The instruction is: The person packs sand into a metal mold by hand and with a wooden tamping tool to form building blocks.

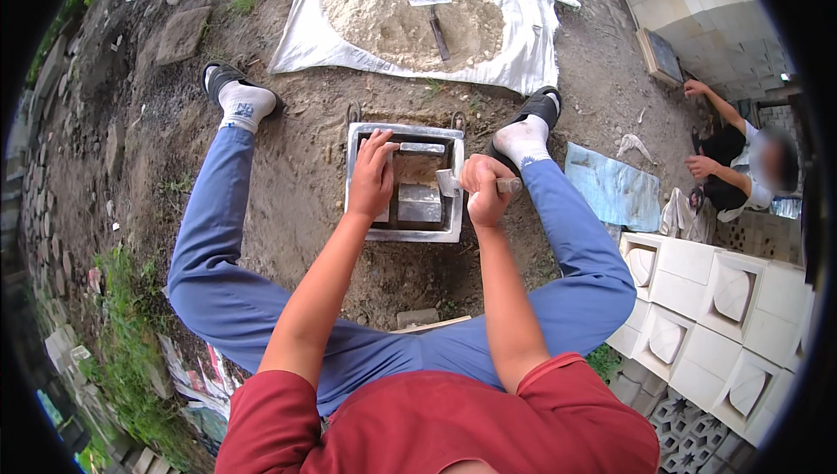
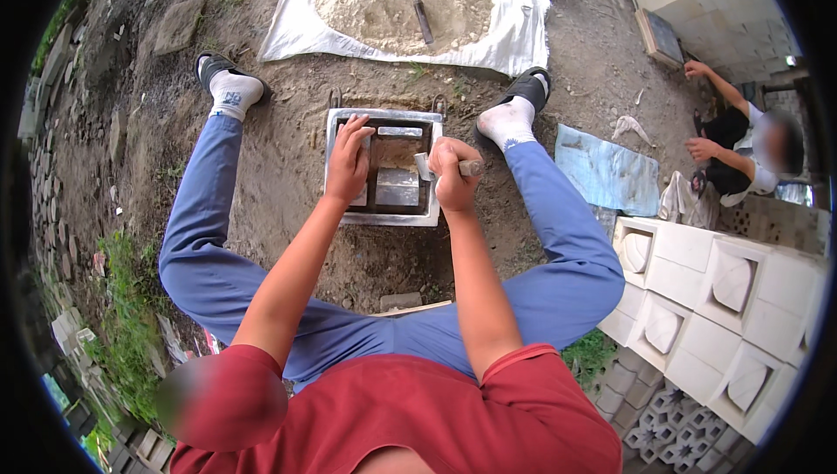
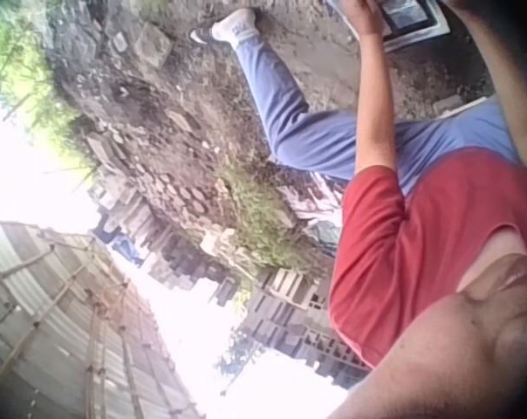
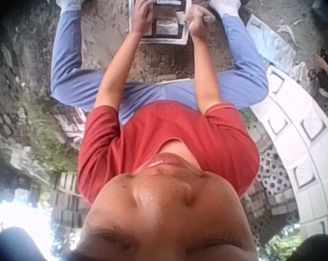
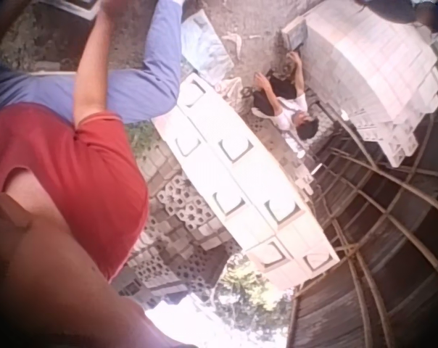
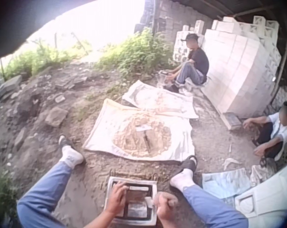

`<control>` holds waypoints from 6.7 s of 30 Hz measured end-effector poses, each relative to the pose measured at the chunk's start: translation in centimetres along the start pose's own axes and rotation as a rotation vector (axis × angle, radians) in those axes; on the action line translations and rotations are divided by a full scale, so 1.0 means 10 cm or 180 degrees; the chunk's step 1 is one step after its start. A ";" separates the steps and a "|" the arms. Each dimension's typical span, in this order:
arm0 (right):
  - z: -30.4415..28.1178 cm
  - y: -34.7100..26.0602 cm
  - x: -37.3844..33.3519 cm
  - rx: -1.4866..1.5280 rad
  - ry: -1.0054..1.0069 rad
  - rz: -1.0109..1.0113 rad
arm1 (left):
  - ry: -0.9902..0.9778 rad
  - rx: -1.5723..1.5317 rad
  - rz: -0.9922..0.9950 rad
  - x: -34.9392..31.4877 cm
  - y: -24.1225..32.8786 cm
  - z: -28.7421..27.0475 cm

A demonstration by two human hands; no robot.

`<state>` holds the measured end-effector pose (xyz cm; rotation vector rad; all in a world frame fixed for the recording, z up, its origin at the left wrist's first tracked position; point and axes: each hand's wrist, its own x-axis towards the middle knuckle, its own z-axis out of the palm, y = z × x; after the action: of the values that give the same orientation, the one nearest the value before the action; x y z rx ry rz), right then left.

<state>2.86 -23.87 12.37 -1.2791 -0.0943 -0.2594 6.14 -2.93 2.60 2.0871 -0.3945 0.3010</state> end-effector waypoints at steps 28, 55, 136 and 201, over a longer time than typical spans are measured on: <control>0.43 0.47 0.39 -0.0623 -0.1214 -0.0058 | 0.0221 0.0919 -0.1634 -0.49 -0.24 -0.19; 0.91 0.46 0.26 0.0199 0.0786 0.0063 | 0.0377 -0.0285 -0.2098 -0.59 -0.55 -0.11; 0.70 0.69 0.02 -0.0413 -0.0411 0.0668 | 0.0167 0.0942 -0.2261 -0.48 -0.35 -0.11; 0.82 0.72 0.86 -0.0300 -0.0600 0.0426 | 0.0035 0.0832 -0.2321 -0.44 -0.28 -0.19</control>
<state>13.60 -15.31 9.83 -1.3957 -0.1583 -0.0280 3.12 0.82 -0.21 2.3231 0.4409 -0.0781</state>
